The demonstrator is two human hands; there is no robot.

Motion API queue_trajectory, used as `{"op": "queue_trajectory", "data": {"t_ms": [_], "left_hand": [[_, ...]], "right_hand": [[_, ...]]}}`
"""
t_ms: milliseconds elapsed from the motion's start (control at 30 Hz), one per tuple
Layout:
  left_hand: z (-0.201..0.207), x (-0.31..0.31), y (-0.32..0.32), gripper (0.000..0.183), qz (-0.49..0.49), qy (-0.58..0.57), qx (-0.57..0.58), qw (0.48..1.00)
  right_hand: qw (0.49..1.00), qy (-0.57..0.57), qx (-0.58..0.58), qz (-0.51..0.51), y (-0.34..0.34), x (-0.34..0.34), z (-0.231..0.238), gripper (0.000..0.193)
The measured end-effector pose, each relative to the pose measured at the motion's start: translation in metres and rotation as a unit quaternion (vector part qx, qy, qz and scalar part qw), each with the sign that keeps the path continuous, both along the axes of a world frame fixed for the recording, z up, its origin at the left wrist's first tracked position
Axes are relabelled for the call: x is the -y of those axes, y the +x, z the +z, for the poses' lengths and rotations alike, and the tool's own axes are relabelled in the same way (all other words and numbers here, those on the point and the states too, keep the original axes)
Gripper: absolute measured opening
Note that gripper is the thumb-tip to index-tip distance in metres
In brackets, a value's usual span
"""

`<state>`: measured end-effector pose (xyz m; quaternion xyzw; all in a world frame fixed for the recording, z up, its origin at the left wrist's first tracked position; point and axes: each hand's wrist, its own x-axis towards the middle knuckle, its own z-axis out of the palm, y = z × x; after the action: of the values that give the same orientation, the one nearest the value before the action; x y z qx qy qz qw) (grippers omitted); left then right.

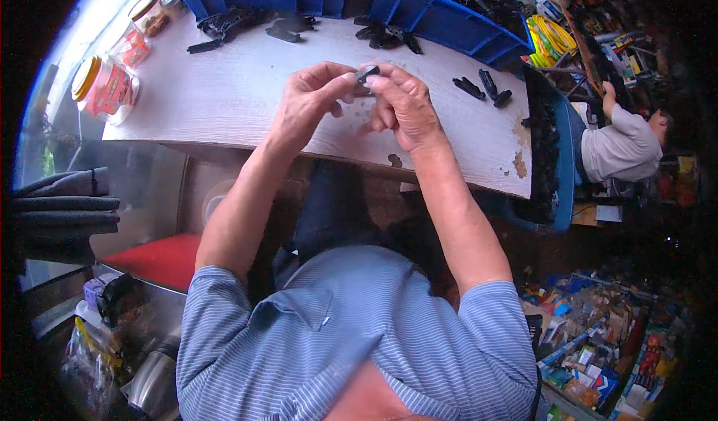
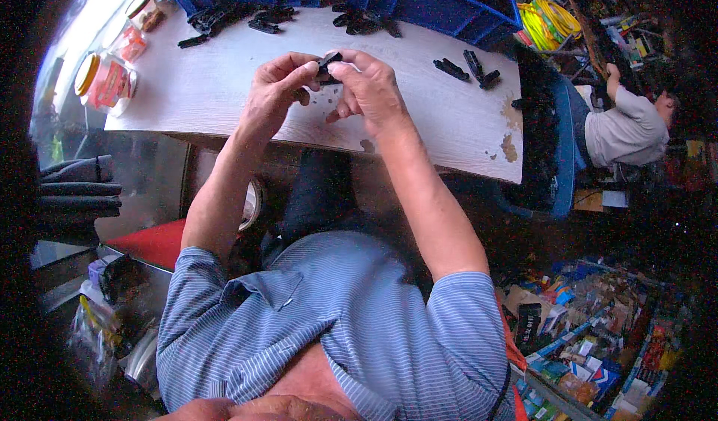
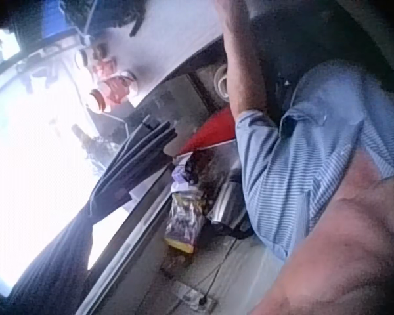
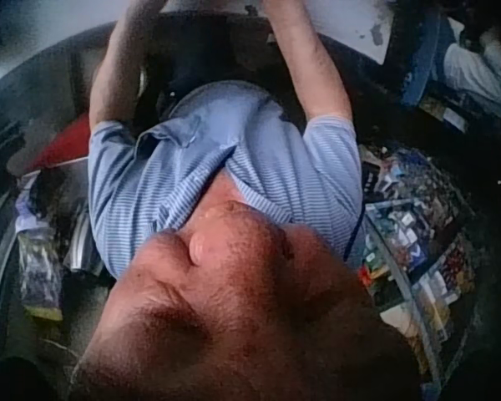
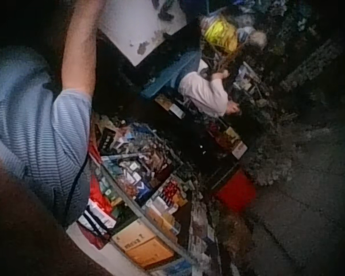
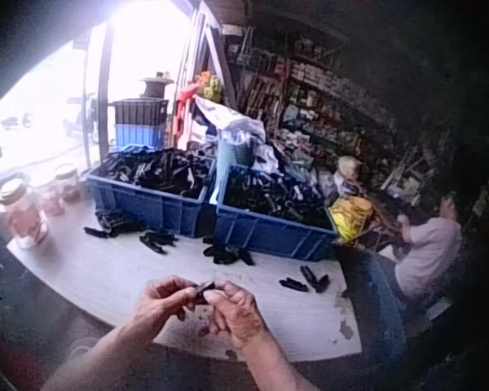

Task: The person assembles plastic components by repeatedly picking up small parts from the desk, fitting them together by hand, and placing the assembled components on the desk.

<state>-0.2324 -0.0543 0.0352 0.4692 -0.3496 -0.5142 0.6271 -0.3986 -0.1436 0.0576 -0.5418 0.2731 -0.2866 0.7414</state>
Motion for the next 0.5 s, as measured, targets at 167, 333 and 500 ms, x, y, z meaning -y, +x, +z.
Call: {"op": "queue_trajectory", "data": {"t_ms": [167,333,500], "left_hand": [[-0.021,0.006,0.007,0.023,0.139,-0.108,0.388,0.905],[-0.024,0.012,0.005,0.029,0.083,-0.141,0.661,0.732],[-0.023,0.008,0.001,0.028,0.085,-0.16,0.663,0.726]], "right_hand": [[0.99,0.048,-0.083,-0.099,-0.005,0.006,-0.004,0.032],[0.974,0.008,-0.19,-0.124,0.003,0.012,-0.018,0.028],[0.961,-0.039,-0.245,-0.124,0.008,0.01,-0.017,0.023]]}}
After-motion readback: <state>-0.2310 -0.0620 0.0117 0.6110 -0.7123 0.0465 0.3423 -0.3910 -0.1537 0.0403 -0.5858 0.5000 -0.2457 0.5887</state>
